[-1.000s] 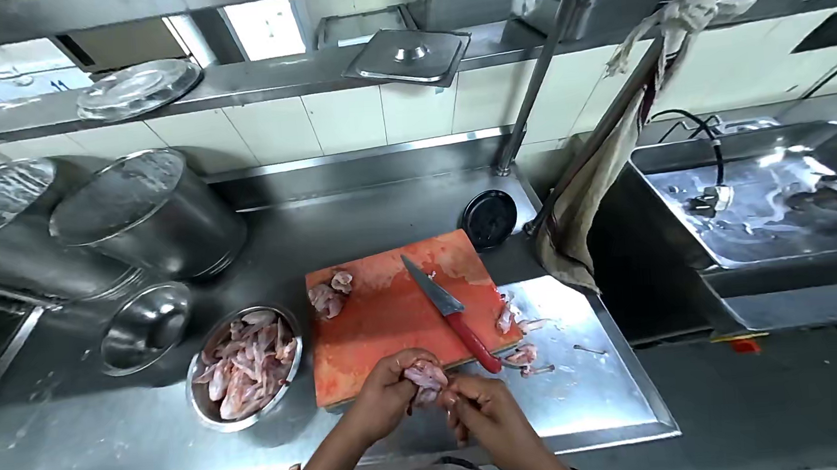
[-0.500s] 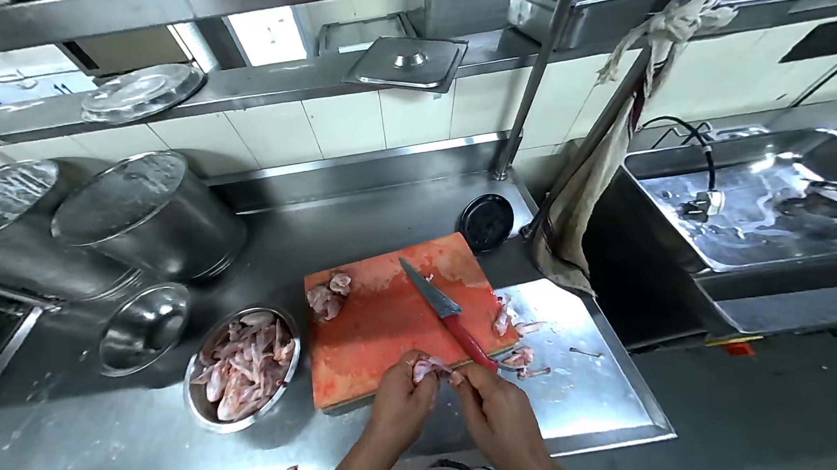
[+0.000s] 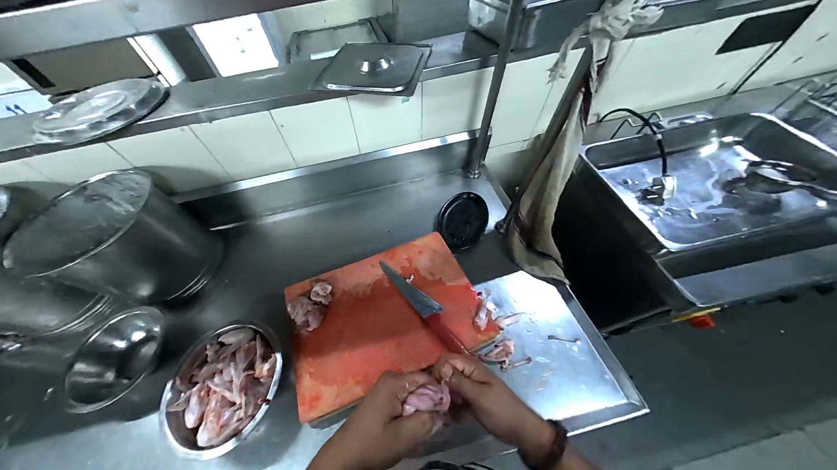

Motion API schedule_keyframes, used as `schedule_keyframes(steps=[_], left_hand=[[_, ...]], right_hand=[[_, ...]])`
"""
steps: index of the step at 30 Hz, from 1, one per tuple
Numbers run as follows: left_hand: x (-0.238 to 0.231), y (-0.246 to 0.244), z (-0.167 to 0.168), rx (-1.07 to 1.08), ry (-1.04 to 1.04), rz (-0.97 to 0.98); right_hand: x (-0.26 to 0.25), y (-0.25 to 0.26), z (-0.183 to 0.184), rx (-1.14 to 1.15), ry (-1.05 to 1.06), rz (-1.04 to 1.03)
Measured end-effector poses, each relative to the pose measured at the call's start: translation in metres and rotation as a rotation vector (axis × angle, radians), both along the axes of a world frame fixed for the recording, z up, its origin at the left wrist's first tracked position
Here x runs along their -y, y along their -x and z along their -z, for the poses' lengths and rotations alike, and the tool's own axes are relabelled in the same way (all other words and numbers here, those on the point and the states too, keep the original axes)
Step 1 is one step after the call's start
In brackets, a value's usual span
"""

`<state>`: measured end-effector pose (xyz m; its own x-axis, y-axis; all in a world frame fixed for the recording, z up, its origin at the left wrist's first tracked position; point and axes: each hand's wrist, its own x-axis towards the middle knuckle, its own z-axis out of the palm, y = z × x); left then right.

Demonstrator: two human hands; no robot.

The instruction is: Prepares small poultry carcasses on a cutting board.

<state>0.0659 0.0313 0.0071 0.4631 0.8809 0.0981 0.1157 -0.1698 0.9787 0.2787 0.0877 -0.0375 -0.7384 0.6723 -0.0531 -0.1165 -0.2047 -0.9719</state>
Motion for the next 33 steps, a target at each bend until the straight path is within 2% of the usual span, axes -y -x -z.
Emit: schedule_keyframes(steps=[3,6,8,10,11,13,15,18,23,25,27,29,31,33], left_hand=[[0.004,-0.005,0.005,0.247,0.183,-0.116],[0.006,-0.01,0.013,0.333,0.307,-0.263],[0.002,-0.013,0.024,0.148,0.189,-0.347],[-0.001,-0.013,0.03,-0.248,0.028,-0.375],[0.0,-0.015,0.029,-0.446,0.014,-0.371],[-0.001,-0.021,0.02,-0.724,0.092,-0.324],[-0.004,-0.022,0.011,-0.885,0.181,-0.27],[-0.012,-0.011,0.007,-0.997,0.266,-0.191],[-0.012,0.0,0.036,-0.969,0.225,-0.258],[-0.013,0.01,0.052,-0.982,0.215,-0.296],[-0.016,0.033,0.068,-0.975,0.297,-0.395],[-0.013,0.076,0.089,-0.934,0.408,-0.58],[-0.008,0.117,0.1,-0.84,0.437,-0.718],[-0.009,0.13,0.102,-0.655,0.464,-0.795]], right_hand=[[0.031,0.023,0.008,-0.244,0.321,0.161],[0.043,0.032,0.007,-0.263,0.396,0.298],[0.043,0.032,0.003,-0.177,0.406,0.368],[0.043,0.033,0.0,-0.035,0.403,0.456],[0.043,0.033,0.001,0.038,0.386,0.498],[0.044,0.033,0.006,0.18,0.303,0.566],[0.045,0.03,0.012,0.316,0.166,0.557],[0.046,0.023,0.012,0.454,0.057,0.472],[0.05,0.028,0.002,0.231,0.473,0.343],[0.052,0.029,0.003,0.225,0.517,0.348],[0.051,0.019,0.002,0.245,0.458,0.41],[0.046,-0.004,0.001,0.303,0.313,0.52],[0.03,-0.029,0.01,0.432,0.067,0.634],[0.006,-0.05,0.026,0.657,-0.202,0.69]])
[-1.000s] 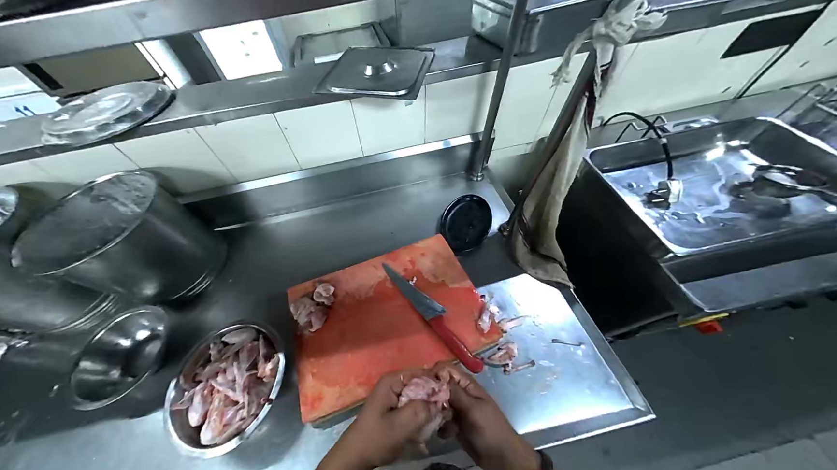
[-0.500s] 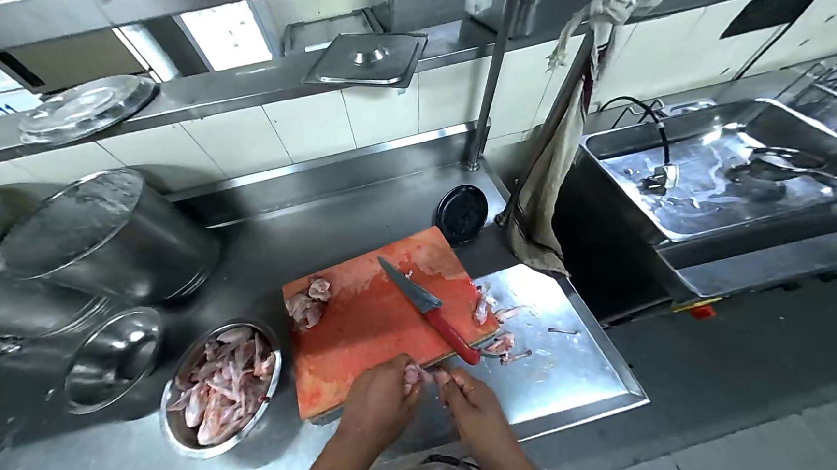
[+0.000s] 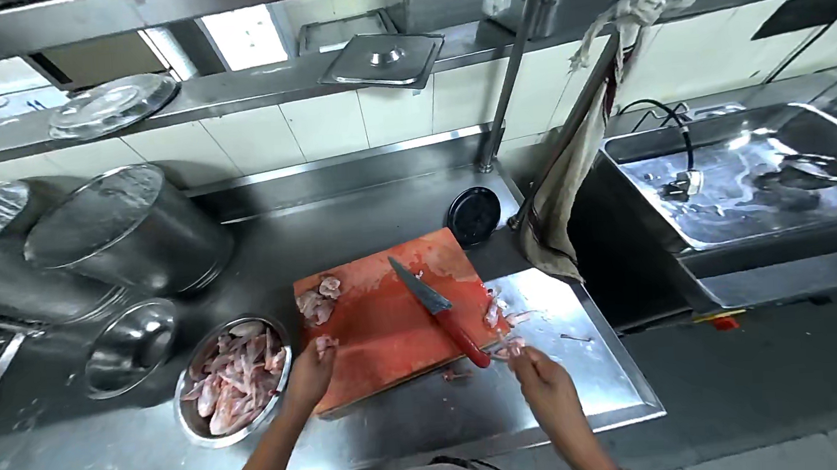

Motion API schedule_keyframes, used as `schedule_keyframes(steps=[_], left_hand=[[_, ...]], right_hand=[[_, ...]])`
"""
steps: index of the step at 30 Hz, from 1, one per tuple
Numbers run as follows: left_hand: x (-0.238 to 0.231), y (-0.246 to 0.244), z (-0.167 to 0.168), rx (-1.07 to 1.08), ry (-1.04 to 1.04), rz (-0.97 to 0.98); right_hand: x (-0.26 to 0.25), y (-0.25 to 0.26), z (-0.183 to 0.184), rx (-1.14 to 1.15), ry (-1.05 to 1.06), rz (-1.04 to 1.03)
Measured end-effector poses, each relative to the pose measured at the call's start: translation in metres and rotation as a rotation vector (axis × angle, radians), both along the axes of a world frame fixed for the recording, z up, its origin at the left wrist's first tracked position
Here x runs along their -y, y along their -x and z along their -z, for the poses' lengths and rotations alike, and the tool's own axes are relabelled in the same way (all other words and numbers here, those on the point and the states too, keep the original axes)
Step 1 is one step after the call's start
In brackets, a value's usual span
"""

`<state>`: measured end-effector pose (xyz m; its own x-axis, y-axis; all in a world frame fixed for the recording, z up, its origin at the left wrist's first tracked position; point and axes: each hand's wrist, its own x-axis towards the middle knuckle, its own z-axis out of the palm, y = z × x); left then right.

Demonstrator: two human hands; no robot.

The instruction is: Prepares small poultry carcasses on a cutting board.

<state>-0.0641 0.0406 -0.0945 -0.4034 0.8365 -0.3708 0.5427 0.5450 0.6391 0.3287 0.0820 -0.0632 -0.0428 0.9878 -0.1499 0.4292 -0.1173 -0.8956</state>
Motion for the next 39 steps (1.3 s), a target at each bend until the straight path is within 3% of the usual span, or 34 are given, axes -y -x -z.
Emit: schedule_keyframes(steps=[4,6,9,12,15,18,25,31,34,36,39], left_hand=[[-0.013,-0.032,-0.006,0.586,-0.128,-0.342],[-0.018,-0.054,-0.011,0.834,-0.206,-0.505],[-0.019,-0.08,-0.018,1.012,-0.242,-0.575],[-0.016,-0.1,-0.024,1.036,-0.246,-0.516],[-0.014,-0.118,-0.03,0.99,-0.228,-0.445],[-0.011,-0.13,-0.037,1.028,-0.183,-0.47],[-0.001,-0.135,-0.023,1.158,-0.153,-0.506],[0.007,-0.121,-0.02,0.778,-0.295,-0.107],[0.008,-0.117,-0.014,0.674,-0.335,0.007],[0.006,-0.119,-0.018,0.771,-0.293,-0.03],[0.001,-0.124,-0.028,1.152,-0.159,-0.34]], right_hand=[[-0.046,-0.017,0.035,0.446,-0.008,-0.021],[-0.05,-0.006,0.029,0.58,0.035,-0.042],[-0.031,0.033,0.001,0.474,-0.08,-0.17],[-0.009,0.085,-0.006,0.243,-0.124,-0.43],[-0.004,0.119,0.001,0.193,-0.147,-0.457],[-0.004,0.129,0.003,0.201,-0.191,-0.448],[-0.002,0.129,0.011,0.249,-0.065,-0.596],[-0.012,0.107,-0.001,0.1,-0.089,-0.388],[-0.023,0.108,-0.005,0.077,-0.068,-0.443],[-0.023,0.111,-0.004,0.108,-0.078,-0.471],[-0.013,0.113,0.002,0.108,-0.1,-0.443]])
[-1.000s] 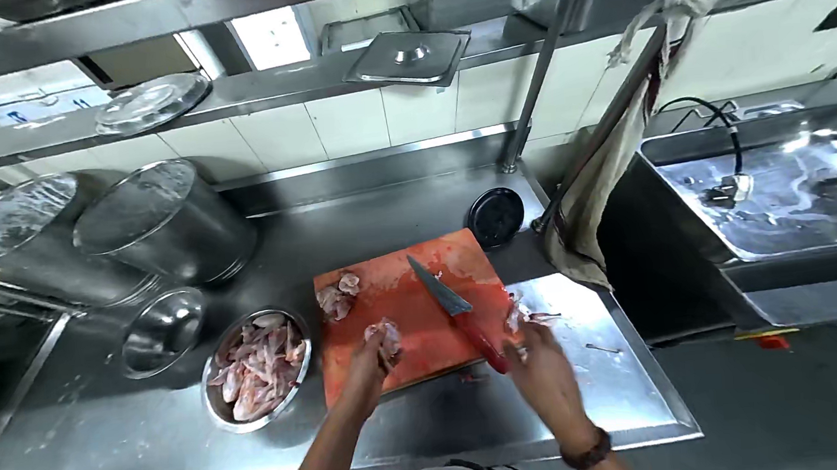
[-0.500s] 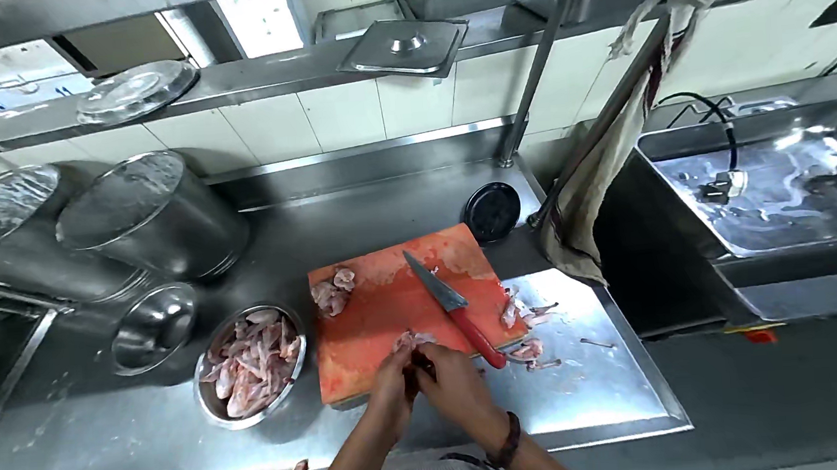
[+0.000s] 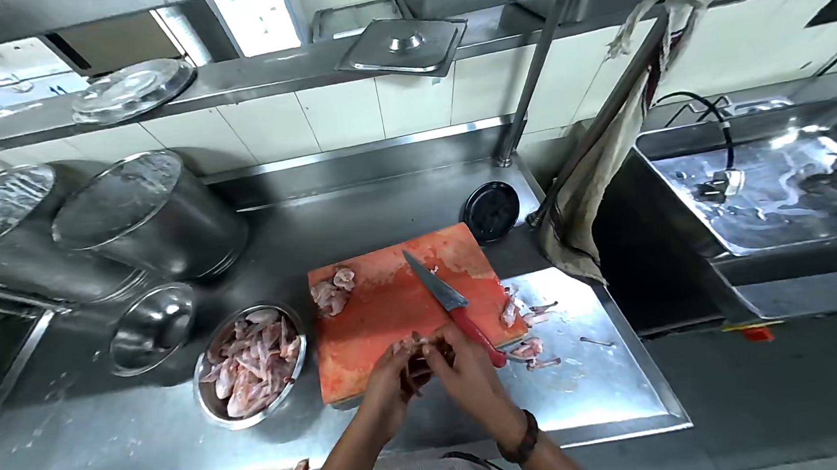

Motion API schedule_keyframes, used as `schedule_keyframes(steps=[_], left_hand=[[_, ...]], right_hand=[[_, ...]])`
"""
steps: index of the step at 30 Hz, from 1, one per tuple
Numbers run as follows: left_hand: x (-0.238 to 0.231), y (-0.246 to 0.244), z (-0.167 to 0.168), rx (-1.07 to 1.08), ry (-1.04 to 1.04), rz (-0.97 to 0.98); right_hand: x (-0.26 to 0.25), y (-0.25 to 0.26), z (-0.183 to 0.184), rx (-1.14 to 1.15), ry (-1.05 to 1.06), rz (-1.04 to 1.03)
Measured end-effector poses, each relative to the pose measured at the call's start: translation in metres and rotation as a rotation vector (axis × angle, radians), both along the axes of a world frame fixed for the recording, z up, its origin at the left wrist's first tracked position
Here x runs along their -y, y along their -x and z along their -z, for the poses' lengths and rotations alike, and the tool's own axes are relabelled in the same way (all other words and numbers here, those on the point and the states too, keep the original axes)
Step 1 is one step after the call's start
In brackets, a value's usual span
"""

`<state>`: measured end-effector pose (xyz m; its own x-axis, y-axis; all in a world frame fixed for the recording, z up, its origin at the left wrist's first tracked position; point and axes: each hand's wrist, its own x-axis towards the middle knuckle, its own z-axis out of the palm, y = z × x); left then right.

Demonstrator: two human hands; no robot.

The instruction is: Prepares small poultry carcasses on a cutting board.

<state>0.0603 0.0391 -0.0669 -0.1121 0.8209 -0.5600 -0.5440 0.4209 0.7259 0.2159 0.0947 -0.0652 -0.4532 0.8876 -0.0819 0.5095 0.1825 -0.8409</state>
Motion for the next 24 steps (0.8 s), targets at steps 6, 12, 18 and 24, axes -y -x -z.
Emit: schedule_keyframes(steps=[6,12,18,24], left_hand=[[0.002,-0.008,-0.001,0.077,0.102,-0.076],[0.006,0.006,0.017,-0.814,-0.137,0.225],[0.007,0.018,0.001,-1.101,-0.121,0.57],[0.008,0.024,0.001,-0.657,-0.197,0.485]], right_hand=[[0.024,0.014,0.007,0.125,0.054,-0.173],[0.018,0.006,-0.015,0.422,-0.036,-0.167],[-0.002,-0.017,-0.042,0.495,-0.015,-0.402],[-0.014,-0.038,-0.035,0.215,0.069,-0.322]])
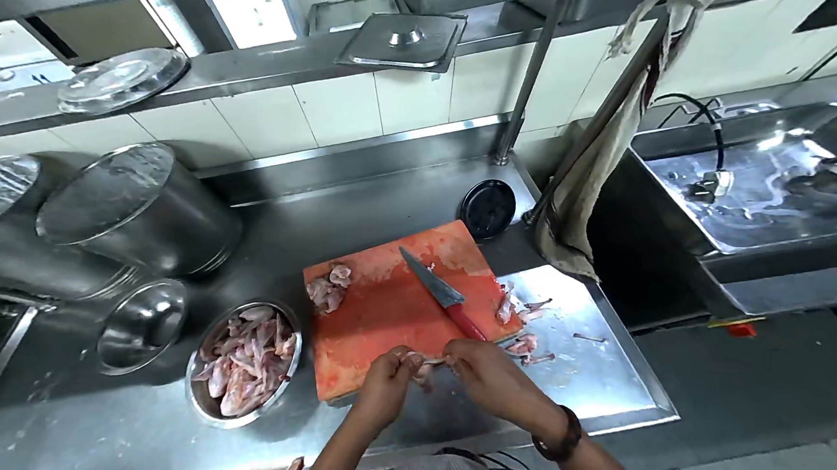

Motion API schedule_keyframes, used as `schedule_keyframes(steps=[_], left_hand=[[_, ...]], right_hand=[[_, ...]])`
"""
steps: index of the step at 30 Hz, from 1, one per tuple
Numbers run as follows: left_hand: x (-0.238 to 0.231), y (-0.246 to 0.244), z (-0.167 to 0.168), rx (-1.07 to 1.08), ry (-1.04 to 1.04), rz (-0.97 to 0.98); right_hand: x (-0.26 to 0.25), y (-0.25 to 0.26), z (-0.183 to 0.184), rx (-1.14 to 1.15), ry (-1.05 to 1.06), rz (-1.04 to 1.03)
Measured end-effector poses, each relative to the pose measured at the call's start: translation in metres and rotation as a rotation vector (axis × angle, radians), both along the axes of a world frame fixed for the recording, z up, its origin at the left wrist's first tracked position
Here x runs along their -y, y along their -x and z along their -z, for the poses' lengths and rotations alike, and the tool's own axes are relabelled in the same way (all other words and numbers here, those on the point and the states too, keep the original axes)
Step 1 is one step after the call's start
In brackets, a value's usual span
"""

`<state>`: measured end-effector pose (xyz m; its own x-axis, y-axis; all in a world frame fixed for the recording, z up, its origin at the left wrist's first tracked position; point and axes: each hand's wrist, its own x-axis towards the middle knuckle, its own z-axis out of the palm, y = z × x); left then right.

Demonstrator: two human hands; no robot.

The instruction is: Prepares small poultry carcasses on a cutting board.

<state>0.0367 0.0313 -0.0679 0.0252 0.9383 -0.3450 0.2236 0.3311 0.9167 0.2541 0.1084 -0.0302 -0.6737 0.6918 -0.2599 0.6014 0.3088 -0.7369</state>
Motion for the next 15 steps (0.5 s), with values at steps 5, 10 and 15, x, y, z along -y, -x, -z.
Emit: schedule_keyframes(steps=[5,10,15], left_hand=[[0.008,-0.009,-0.023,0.696,0.129,-0.071],[-0.001,-0.026,-0.025,0.45,-0.032,-0.158],[0.001,-0.033,-0.011,-0.469,-0.026,0.079]], right_hand=[[-0.006,-0.011,0.008,-0.44,0.402,0.025],[0.022,0.014,0.026,-0.773,0.553,0.282],[0.04,0.035,0.044,-0.492,0.164,0.616]])
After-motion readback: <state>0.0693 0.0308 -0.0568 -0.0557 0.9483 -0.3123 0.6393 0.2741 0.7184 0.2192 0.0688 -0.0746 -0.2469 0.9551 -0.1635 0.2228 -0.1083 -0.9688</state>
